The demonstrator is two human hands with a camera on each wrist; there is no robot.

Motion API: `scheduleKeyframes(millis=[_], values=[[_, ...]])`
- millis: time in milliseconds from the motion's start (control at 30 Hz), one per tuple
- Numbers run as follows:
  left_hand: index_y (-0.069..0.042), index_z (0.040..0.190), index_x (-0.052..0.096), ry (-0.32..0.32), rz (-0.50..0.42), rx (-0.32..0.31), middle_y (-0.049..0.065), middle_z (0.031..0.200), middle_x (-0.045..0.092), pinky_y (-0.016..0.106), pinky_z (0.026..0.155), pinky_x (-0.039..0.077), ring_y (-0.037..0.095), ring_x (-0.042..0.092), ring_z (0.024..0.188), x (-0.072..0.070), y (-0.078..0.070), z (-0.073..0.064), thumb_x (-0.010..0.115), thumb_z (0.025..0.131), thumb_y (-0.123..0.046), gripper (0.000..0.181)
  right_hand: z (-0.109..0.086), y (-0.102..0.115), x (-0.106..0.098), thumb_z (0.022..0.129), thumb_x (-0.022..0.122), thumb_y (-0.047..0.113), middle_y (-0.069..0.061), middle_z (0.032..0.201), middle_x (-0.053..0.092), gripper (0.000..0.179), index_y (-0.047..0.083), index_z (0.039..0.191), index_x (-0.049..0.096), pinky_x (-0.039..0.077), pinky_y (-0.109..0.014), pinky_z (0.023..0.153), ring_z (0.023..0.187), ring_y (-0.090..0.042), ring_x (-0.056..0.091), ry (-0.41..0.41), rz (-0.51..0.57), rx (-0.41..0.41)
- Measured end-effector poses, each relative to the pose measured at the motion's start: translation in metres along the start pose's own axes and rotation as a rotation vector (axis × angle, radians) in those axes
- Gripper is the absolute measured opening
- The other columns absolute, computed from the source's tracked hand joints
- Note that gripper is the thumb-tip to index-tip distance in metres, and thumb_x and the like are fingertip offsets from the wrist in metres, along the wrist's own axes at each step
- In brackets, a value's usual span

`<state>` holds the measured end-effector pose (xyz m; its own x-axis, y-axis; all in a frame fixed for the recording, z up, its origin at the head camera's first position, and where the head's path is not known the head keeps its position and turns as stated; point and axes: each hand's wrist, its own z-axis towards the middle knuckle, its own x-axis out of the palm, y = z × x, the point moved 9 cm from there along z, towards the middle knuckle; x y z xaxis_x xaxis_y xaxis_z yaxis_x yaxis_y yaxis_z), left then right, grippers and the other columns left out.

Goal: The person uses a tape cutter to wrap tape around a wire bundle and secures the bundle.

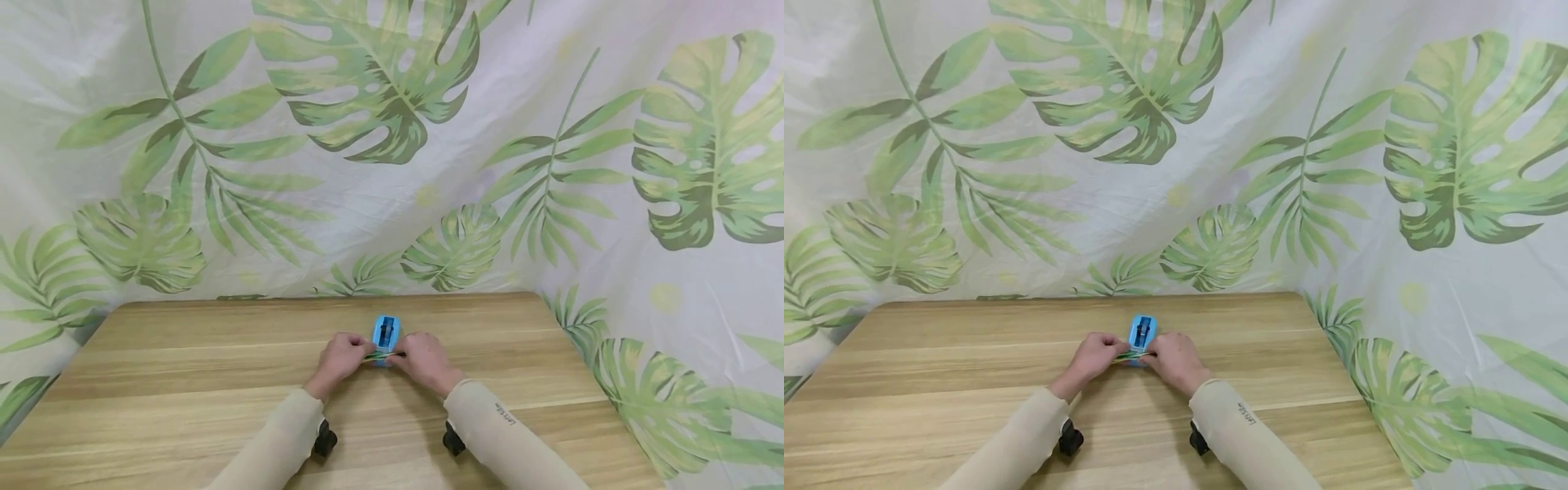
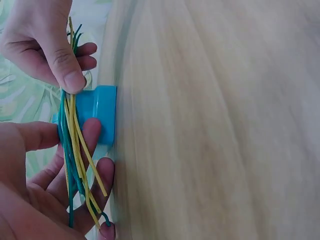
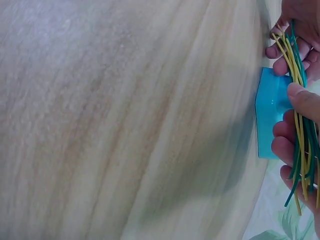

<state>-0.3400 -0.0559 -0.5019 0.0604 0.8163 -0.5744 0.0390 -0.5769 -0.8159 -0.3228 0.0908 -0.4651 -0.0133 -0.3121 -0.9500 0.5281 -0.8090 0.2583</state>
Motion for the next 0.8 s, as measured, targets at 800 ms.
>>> scheduleKeyframes(millis=[800], values=[[-0.014, 0.095, 0.080, 0.184, 0.064, 0.313, -0.002, 0.096, 0.071, 0.037, 0.077, 0.053, 0.017, 0.063, 0.092, 0.004, -0.025, 0.006, 0.075, 0.092, -0.014, 0.006, -0.006, -0.007, 0.003, 0.091, 0.076, 0.034, 0.014, 0.069, 0.062, 0.021, 0.020, 0.075, 0.074, 0.044, -0.023, 0.059, 0.061, -0.003, 0.050, 0.043, 0.006, -0.049]])
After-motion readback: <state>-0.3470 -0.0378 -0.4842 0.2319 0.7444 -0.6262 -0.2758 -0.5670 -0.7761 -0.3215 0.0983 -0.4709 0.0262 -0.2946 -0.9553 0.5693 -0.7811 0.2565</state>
